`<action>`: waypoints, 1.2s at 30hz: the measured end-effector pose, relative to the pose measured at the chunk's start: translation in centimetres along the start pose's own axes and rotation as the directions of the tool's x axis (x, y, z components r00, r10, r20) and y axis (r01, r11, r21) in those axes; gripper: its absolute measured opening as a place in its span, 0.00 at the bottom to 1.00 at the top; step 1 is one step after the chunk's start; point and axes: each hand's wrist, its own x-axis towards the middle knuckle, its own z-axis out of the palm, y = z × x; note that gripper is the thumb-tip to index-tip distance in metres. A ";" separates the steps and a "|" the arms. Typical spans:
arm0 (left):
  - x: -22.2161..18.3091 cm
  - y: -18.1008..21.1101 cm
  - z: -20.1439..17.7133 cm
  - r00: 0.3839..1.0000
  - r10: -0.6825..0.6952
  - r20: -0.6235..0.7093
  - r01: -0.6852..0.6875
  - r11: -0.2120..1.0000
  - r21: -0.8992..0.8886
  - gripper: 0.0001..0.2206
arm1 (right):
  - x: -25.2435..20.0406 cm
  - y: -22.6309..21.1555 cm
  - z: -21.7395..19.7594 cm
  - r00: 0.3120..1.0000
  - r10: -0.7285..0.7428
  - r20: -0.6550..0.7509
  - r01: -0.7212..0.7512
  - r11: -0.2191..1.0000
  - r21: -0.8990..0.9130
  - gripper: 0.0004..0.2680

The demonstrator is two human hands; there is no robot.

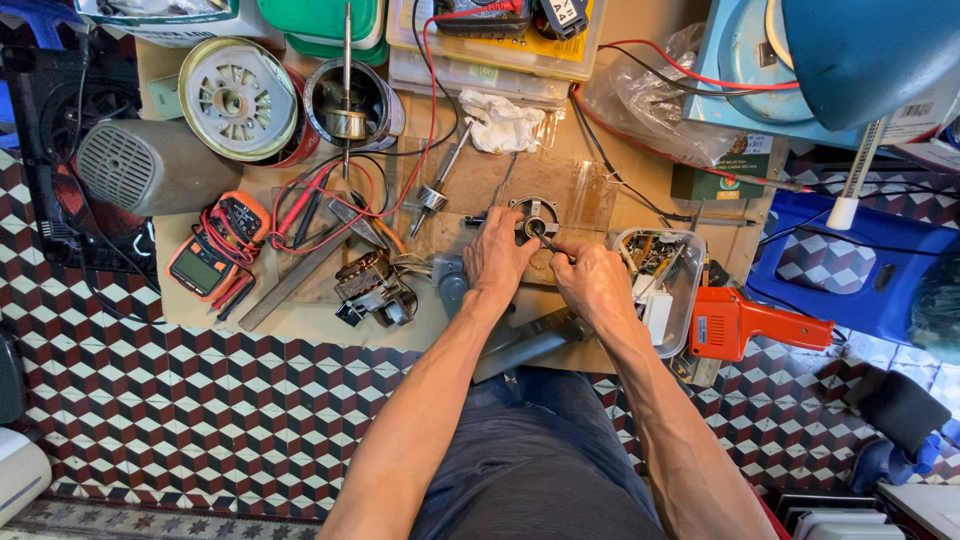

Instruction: The person disassembles a small electrical component, likely a fan motor, using a hammer and screwdriver to remove parts. They clean the component with a cloth and use a multimeter to test electrical continuity. The person then reassembles the component and tests it again.

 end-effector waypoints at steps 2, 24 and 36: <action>0.0 0.0 -0.1 1.000 -0.003 -0.002 0.003 1.000 0.009 0.21 | 0.0 -0.1 0.2 1.000 0.019 -0.007 -0.019 1.000 0.023 0.13; -0.4 1.7 -1.3 0.993 0.108 -0.051 -0.106 0.993 0.051 0.30 | -9.6 12.8 -0.2 0.857 0.259 -0.446 -0.135 0.947 0.292 0.13; -1.4 9.0 -10.1 0.992 -0.110 -0.064 0.087 0.954 -0.285 0.12 | -3.0 13.4 1.5 0.703 -0.335 -0.627 0.371 0.925 -0.078 0.18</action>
